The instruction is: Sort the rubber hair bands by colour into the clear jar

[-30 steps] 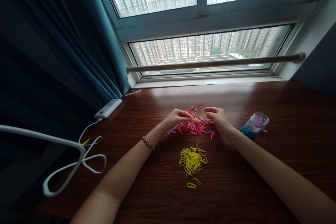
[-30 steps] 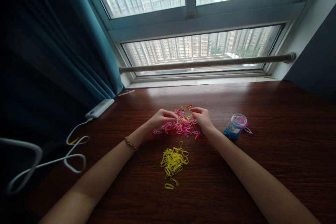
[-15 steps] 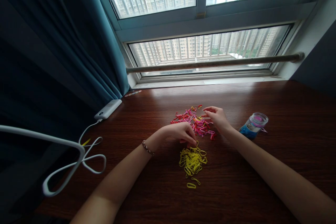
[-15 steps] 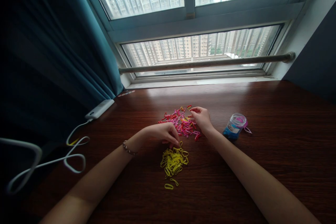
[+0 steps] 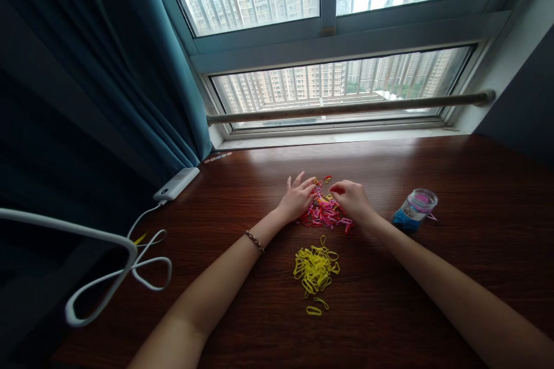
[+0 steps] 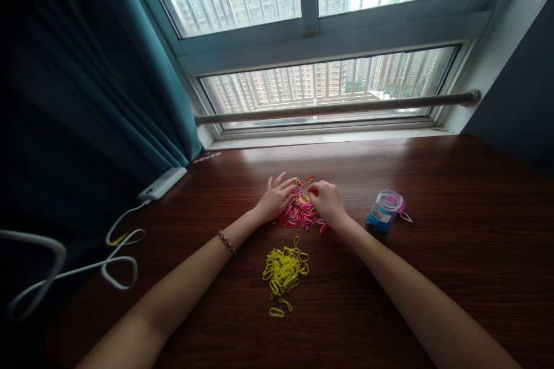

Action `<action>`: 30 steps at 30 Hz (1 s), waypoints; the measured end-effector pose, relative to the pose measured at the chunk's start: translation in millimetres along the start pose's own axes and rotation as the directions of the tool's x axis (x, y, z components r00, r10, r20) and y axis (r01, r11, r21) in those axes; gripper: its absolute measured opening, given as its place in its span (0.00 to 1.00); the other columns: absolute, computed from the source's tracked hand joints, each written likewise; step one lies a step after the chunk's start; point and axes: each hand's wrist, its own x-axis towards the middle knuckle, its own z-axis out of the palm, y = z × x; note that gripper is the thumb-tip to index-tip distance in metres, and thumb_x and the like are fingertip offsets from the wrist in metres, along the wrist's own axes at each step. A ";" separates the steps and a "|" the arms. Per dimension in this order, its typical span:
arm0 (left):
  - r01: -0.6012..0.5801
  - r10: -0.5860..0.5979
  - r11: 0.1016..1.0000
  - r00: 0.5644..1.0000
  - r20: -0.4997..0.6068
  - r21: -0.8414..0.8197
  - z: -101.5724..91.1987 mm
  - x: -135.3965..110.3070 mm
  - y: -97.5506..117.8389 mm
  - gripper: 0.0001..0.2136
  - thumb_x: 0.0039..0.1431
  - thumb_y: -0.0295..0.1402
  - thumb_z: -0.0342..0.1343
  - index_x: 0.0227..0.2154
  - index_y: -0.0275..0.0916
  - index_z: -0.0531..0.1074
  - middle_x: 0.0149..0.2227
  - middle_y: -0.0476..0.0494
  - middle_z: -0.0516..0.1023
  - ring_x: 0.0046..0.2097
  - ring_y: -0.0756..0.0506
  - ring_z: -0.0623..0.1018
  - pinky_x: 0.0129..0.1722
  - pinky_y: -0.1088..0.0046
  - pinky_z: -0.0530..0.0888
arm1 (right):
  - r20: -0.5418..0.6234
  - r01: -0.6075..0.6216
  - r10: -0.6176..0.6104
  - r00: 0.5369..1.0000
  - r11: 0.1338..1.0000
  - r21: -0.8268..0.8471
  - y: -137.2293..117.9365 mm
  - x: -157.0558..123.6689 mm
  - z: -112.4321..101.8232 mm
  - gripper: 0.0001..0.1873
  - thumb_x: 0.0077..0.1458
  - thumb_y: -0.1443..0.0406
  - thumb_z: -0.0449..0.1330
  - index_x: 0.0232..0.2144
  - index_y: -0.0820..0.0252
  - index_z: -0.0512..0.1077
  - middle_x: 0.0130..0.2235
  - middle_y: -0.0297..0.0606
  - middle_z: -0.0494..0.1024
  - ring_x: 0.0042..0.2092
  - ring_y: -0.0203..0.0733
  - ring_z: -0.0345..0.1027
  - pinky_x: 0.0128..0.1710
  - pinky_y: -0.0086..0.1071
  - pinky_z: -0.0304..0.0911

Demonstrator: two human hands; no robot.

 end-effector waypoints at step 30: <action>0.079 -0.072 0.995 0.992 0.108 -0.066 8.7 0.4 -3.1 0.21 0.61 0.45 0.31 0.54 0.46 0.57 0.58 0.46 0.59 0.62 0.40 0.44 0.54 0.40 0.34 | 0.582 -0.334 0.009 0.813 0.826 0.453 -33.4 -1.3 -25.4 0.11 0.40 0.62 0.62 0.27 0.65 0.75 0.24 0.37 0.76 0.25 0.35 0.68 0.25 0.26 0.62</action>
